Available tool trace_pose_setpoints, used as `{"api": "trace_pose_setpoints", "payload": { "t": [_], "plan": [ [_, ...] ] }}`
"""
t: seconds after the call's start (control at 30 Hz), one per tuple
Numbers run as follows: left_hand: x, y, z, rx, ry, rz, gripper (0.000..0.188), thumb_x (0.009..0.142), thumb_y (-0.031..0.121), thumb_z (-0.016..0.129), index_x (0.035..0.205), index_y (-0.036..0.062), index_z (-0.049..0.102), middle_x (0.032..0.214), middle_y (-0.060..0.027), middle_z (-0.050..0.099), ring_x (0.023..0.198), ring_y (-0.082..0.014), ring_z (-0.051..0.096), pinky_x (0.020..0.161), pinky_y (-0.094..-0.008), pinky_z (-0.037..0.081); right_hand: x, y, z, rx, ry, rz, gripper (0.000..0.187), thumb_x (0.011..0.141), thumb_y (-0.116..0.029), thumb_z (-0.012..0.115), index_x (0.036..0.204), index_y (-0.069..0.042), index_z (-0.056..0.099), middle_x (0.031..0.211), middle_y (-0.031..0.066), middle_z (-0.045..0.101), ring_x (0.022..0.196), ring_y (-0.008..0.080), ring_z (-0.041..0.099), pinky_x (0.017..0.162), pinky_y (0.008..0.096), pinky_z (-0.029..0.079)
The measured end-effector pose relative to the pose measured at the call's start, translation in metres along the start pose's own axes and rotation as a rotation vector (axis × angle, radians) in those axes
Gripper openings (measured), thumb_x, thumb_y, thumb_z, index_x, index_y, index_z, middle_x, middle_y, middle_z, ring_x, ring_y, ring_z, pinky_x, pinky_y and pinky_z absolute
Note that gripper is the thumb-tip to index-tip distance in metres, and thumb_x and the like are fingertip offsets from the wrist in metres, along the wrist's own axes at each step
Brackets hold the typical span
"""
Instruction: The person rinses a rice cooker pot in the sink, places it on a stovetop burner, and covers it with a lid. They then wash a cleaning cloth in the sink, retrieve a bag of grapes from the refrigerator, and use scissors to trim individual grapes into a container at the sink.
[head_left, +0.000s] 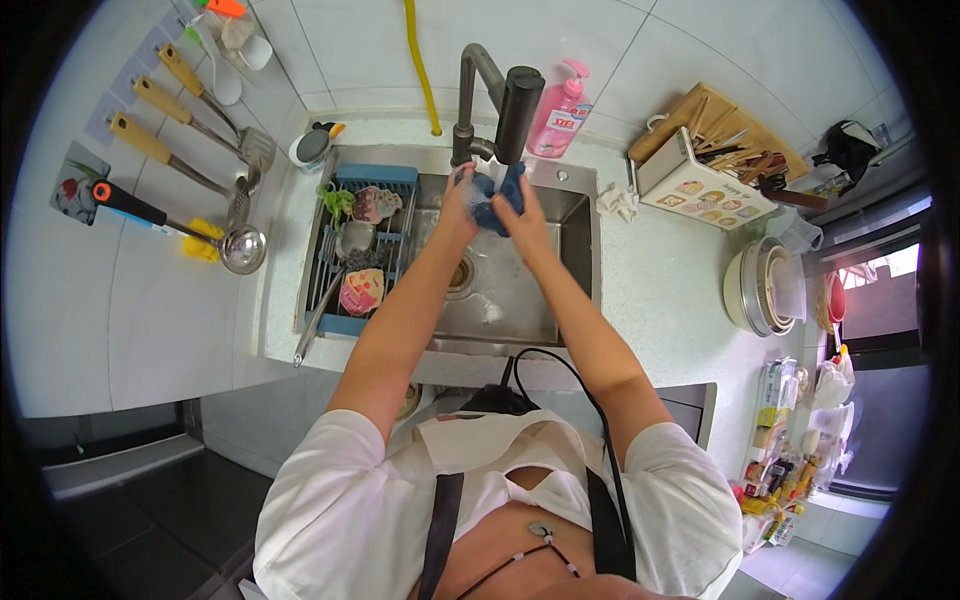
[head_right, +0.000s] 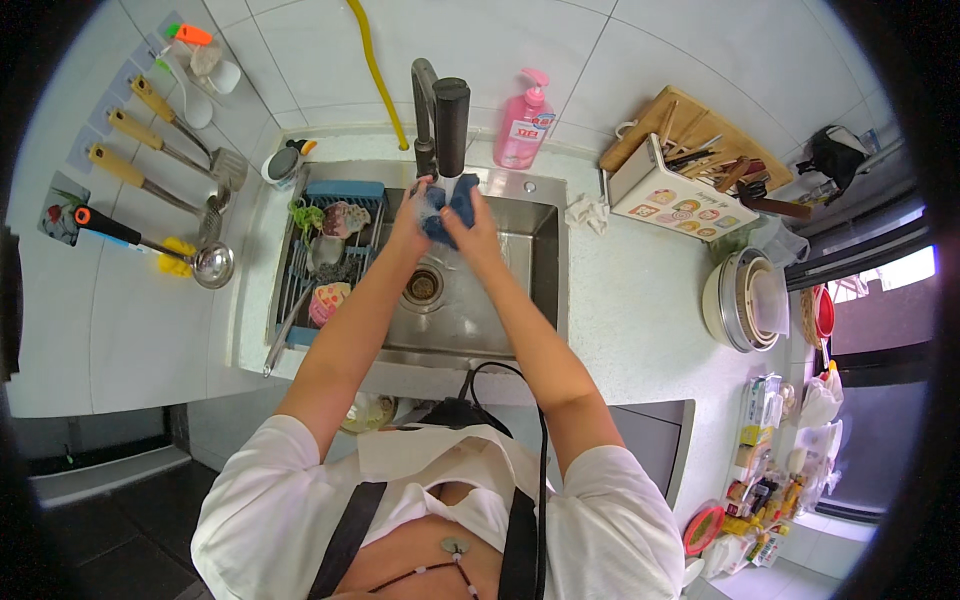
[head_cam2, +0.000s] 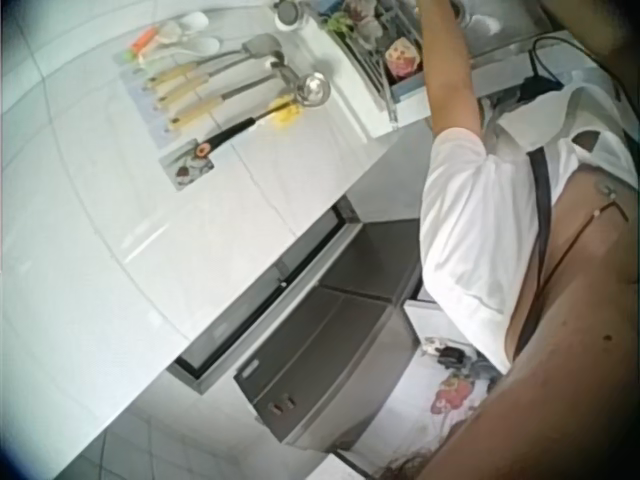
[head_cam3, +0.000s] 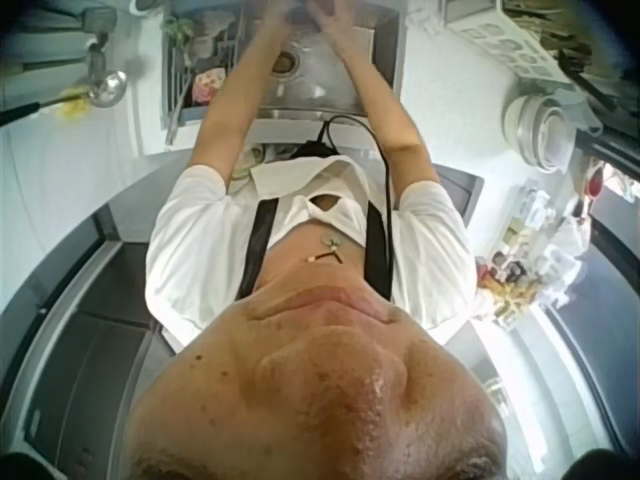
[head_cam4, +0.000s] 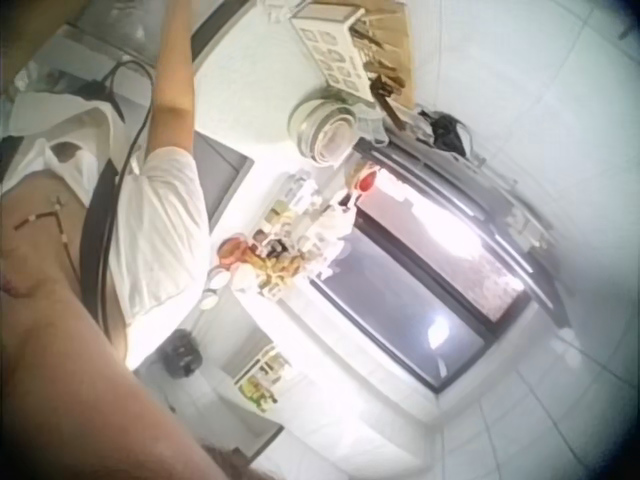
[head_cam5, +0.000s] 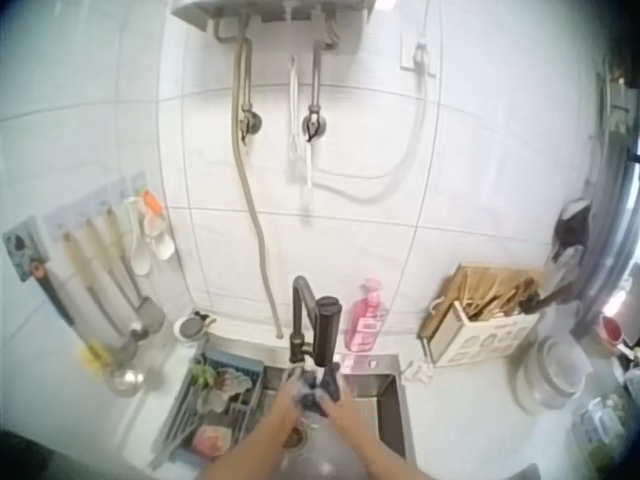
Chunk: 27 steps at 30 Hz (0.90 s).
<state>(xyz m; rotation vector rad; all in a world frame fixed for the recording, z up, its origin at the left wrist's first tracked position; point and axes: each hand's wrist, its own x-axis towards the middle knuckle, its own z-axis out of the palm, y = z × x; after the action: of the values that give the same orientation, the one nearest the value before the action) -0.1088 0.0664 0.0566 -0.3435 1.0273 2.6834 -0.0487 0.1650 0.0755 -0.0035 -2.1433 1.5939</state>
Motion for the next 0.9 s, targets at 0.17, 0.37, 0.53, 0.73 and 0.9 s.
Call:
{"api": "trace_pose_setpoints", "payload": {
  "t": [0.17, 0.37, 0.53, 0.73, 0.9],
  "plan": [
    [0.006, 0.0, 0.008, 0.102, -0.034, 0.016, 0.021, 0.083, 0.029, 0.052, 0.094, 0.0109, 0.05, 0.08, -0.0038, 0.053, 0.067, -0.0147, 0.053, 0.057, -0.0279, 0.045, -0.007, -0.015, 0.013, -0.19, 0.005, -0.233, 0.038, 0.078, -0.027, 0.058, 0.103, -0.001, 0.049, 0.09, 0.0178, 0.053, 0.091, 0.0326, 0.049, 0.078, 0.0376, 0.04],
    [-0.014, 0.009, 0.025, 0.282, 0.066, 0.02, 0.028, 0.081, 0.032, 0.05, 0.082, 0.0043, 0.053, 0.071, -0.0047, 0.052, 0.06, -0.0149, 0.051, 0.054, -0.03, 0.044, 0.012, -0.014, 0.021, -0.248, 0.088, -0.055, 0.029, 0.077, -0.029, 0.056, 0.091, -0.004, 0.053, 0.084, 0.0194, 0.054, 0.08, 0.0379, 0.052, 0.069, 0.0426, 0.04],
    [-0.01, -0.007, 0.021, 0.184, 0.208, 0.035, 0.028, 0.078, 0.026, 0.048, 0.081, -0.0014, 0.055, 0.072, -0.006, 0.053, 0.061, -0.0144, 0.052, 0.053, -0.0284, 0.042, 0.029, -0.01, 0.02, -0.308, 0.124, 0.133, 0.03, 0.078, -0.03, 0.052, 0.091, -0.003, 0.055, 0.08, 0.0228, 0.057, 0.078, 0.0393, 0.054, 0.069, 0.0426, 0.041],
    [-0.03, 0.003, 0.005, 0.503, 0.13, 0.058, 0.034, 0.08, 0.034, 0.051, 0.092, 0.002, 0.055, 0.076, -0.0037, 0.054, 0.06, -0.0123, 0.051, 0.048, -0.0262, 0.041, 0.038, 0.021, 0.0, -0.201, 0.204, 0.155, 0.03, 0.076, -0.029, 0.054, 0.09, -0.002, 0.058, 0.079, 0.021, 0.058, 0.076, 0.0324, 0.057, 0.068, 0.0371, 0.042],
    [-0.034, 0.012, -0.025, 0.893, -0.057, 0.107, 0.039, 0.081, 0.036, 0.053, 0.108, 0.0085, 0.048, 0.077, -0.0027, 0.054, 0.059, -0.0098, 0.05, 0.044, -0.0244, 0.04, 0.049, 0.009, -0.044, 0.341, -0.018, 0.478, 0.026, 0.071, -0.022, 0.059, 0.09, -0.005, 0.06, 0.076, 0.0011, 0.055, 0.071, 0.0121, 0.049, 0.066, 0.0231, 0.037]
  ]
}}
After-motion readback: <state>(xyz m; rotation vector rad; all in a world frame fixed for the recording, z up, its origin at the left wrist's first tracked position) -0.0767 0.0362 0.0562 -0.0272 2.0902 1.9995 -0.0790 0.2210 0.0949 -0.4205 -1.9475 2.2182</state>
